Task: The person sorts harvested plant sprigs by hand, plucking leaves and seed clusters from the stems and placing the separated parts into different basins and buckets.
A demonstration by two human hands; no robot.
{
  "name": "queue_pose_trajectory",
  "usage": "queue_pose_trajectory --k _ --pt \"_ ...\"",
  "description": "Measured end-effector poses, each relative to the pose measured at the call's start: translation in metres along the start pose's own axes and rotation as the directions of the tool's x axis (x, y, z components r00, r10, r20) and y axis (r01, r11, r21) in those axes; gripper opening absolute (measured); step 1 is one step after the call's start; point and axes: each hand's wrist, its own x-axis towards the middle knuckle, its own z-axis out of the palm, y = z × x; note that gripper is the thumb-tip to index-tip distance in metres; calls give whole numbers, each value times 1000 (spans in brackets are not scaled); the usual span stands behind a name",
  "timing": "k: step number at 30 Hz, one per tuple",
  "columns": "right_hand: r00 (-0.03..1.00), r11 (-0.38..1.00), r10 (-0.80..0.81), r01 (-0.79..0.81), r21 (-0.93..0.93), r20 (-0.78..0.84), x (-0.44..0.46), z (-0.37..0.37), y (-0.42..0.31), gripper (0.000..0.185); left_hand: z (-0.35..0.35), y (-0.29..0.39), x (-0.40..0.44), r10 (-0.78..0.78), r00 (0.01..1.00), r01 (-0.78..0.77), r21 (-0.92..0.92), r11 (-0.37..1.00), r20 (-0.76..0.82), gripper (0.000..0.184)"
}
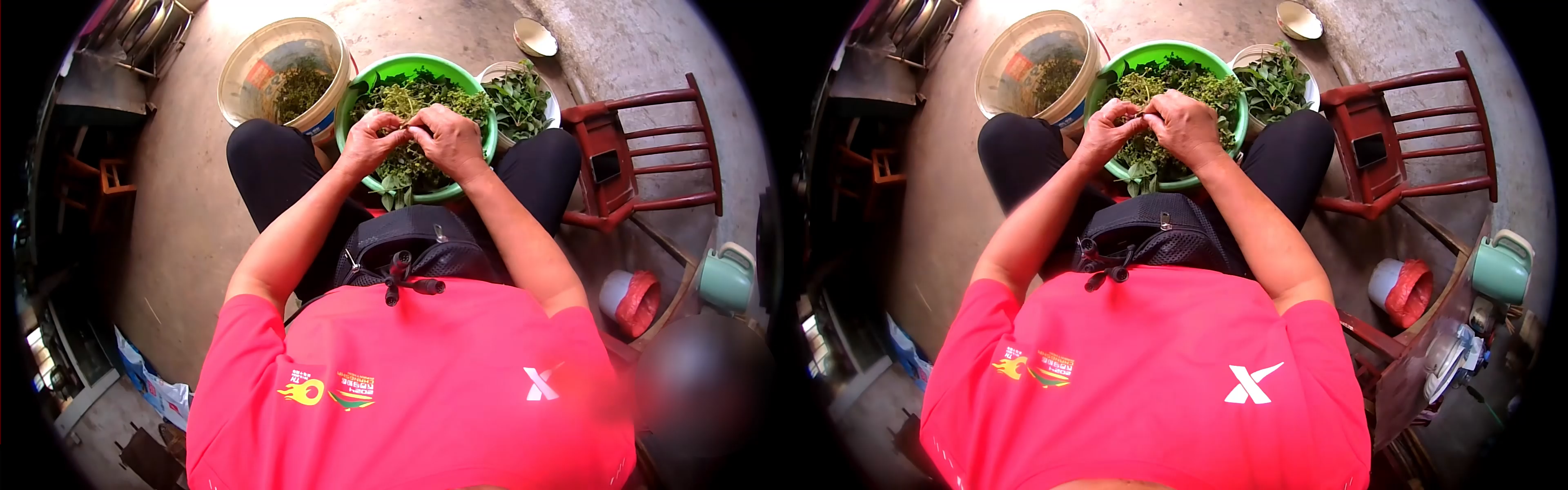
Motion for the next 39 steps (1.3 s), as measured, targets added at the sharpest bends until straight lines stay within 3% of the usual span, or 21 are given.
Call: queue_pose_trajectory --k 1,5,8,9,11,12,14,15,17,21,23,25,27,28,30,31,33,35,37,39 --pt "999 993 27 -22 -114 43 1 -3 -4 11 0 1 1 -2 1000 2 -5 1000 -18 19" --pt "994 972 -6 31 -232 108 9 -4 -2 16 -2 6 2 30 1000 -30 113 993 -3 18" --pt "887 965 245 -261 -13 393 17 -3 8 21 -5 9 3 72 997 -66 262 963 -12 17" --pt "887 966 244 -260 -12 393 18 0 17 21 -5 8 3 39 999 -36 214 976 -12 18" --pt "823 833 298 -472 288 484 18 5 34 24 -5 5 4 4 1000 -3 162 987 -11 18" --pt "794 761 334 -545 352 508 19 6 36 25 -6 2 4 -34 999 31 91 995 34 20" --pt "813 790 302 -506 347 498 17 5 39 24 -4 -3 4 -154 982 170 -153 974 113 24" --pt "831 818 268 -463 341 487 16 4 38 23 -4 1 4 -155 981 171 -153 973 113 24" --pt "852 826 225 -424 371 473 15 6 38 23 -4 11 2 -28 995 24 38 999 100 27" --pt "880 871 189 -355 339 436 18 7 28 20 -1 9 4 -23 999 17 117 993 45 23" --pt "874 945 277 -323 50 400 21 4 18 17 1 11 4 -23 999 17 181 983 29 22" --pt "864 917 308 -381 117 398 23 4 11 18 0 7 4 -22 1000 18 245 969 11 20" --pt "851 882 338 -436 181 402 25 1 10 19 -3 -5 7 -93 995 100 211 972 -42 23" --pt "883 785 316 -449 426 348 26 -3 14 19 -4 -9 9 -80 994 85 65 994 -81 22" --pt "885 449 352 -444 775 303 28 -11 21 18 -7 -8 10 -290 957 282 -181 942 -20 18" --pt "828 255 416 -502 827 375 26 -18 23 15 -9 -2 9 -356 934 344 -284 895 8 16" --pt "774 89 468 -521 849 426 20 -32 24 18 -12 5 7 -390 921 374 -338 864 23 14" --pt "762 50 492 -507 861 420 13 -31 36 17 -12 6 6 -424 904 406 -392 825 42 12" --pt "816 185 457 -476 860 354 9 -31 44 13 -13 7 5 -456 888 412 -530 741 52 11" --pt "806 246 504 -479 843 310 0 -29 43 11 -13 8 5 -466 884 417 -507 755 33 12"
